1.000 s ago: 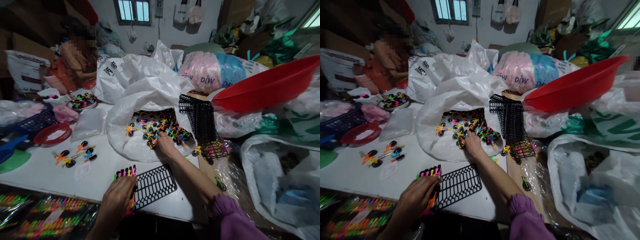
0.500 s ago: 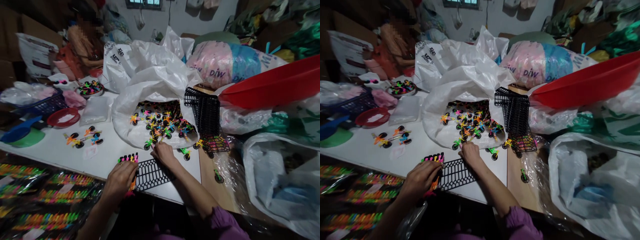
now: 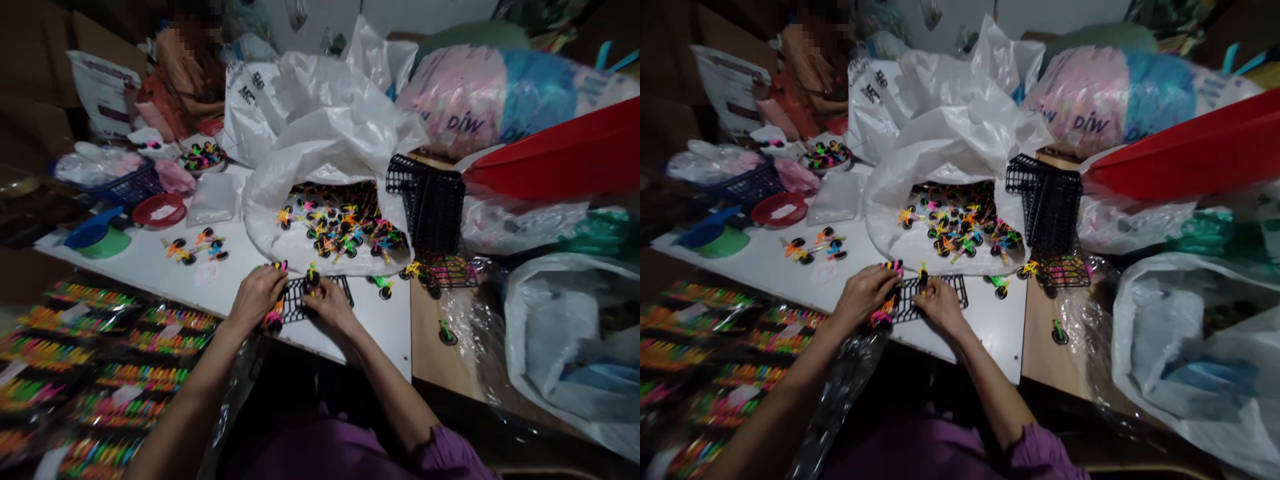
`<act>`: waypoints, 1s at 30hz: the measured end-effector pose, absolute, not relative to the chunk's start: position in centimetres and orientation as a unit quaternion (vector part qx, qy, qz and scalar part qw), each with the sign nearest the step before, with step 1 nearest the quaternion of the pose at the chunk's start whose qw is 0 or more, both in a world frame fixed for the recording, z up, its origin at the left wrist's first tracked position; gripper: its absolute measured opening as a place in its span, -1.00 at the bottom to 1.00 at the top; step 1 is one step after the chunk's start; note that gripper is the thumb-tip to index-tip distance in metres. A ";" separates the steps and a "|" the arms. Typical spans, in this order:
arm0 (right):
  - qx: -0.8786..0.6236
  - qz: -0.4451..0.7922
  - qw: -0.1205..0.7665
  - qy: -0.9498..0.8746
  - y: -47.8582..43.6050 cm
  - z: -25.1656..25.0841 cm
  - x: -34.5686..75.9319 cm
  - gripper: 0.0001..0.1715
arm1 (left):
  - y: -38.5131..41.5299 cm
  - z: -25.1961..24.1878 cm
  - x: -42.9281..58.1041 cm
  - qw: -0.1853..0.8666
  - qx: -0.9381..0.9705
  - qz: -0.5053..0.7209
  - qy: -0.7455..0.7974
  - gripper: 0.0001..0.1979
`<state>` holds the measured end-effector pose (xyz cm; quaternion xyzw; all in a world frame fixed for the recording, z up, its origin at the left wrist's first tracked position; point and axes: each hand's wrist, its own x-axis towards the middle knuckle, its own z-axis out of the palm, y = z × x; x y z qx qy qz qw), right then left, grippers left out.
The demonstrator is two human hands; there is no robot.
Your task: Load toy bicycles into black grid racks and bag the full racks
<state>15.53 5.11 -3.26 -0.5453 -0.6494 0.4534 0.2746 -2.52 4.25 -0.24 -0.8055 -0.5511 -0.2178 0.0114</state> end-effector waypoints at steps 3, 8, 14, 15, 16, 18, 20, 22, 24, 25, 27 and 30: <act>-0.511 0.456 0.309 -0.660 3.4 -3.2 15.0 -0.79 | 3.0 0.8 -2.2 0.017 -0.789 -0.242 -0.565 -0.79; -0.505 0.426 0.265 -0.703 1.6 -5.1 13.7 -0.87 | -1.6 1.2 -1.7 -0.038 -0.800 -0.232 -0.553 -0.80; -0.491 0.296 0.175 -0.801 1.2 -6.0 13.0 -0.75 | -3.0 -0.4 -1.0 -0.010 -0.813 -0.234 -0.534 -0.81; -0.486 0.283 0.159 -0.812 1.1 -6.0 13.1 -0.74 | -3.0 -0.6 -0.8 0.001 -0.815 -0.235 -0.530 -0.80; -0.481 0.273 0.142 -0.821 1.1 -5.9 13.2 -0.74 | -3.0 -0.7 -0.7 0.010 -0.817 -0.232 -0.527 -0.79; -0.475 0.253 0.109 -0.836 1.1 -5.7 13.2 -0.76 | -3.1 -1.0 -0.4 0.026 -0.818 -0.226 -0.528 -0.79; -0.470 0.234 0.086 -0.847 1.1 -5.5 13.2 -0.78 | -3.1 -1.2 -0.1 0.040 -0.810 -0.231 -0.537 -0.81; -0.459 0.230 0.082 -0.854 1.1 -5.3 13.3 -0.78 | -3.2 -1.3 0.1 0.050 -0.806 -0.248 -0.535 -0.82; -0.441 0.247 0.098 -0.857 1.3 -5.1 13.7 -0.78 | -3.5 -1.4 0.3 0.060 -0.808 -0.263 -0.524 -0.82; -0.423 0.266 0.107 -0.860 1.6 -4.9 14.1 -0.80 | -3.7 -1.4 0.4 0.067 -0.811 -0.264 -0.518 -0.82; -0.373 0.321 0.111 -0.863 2.6 -4.2 14.9 -0.84 | -4.0 -1.6 0.3 0.087 -0.815 -0.254 -0.513 -0.80; -0.368 0.351 0.122 -0.852 6.0 -2.3 16.1 -0.85 | -4.1 -2.2 -0.4 0.116 -0.831 -0.230 -0.493 -0.74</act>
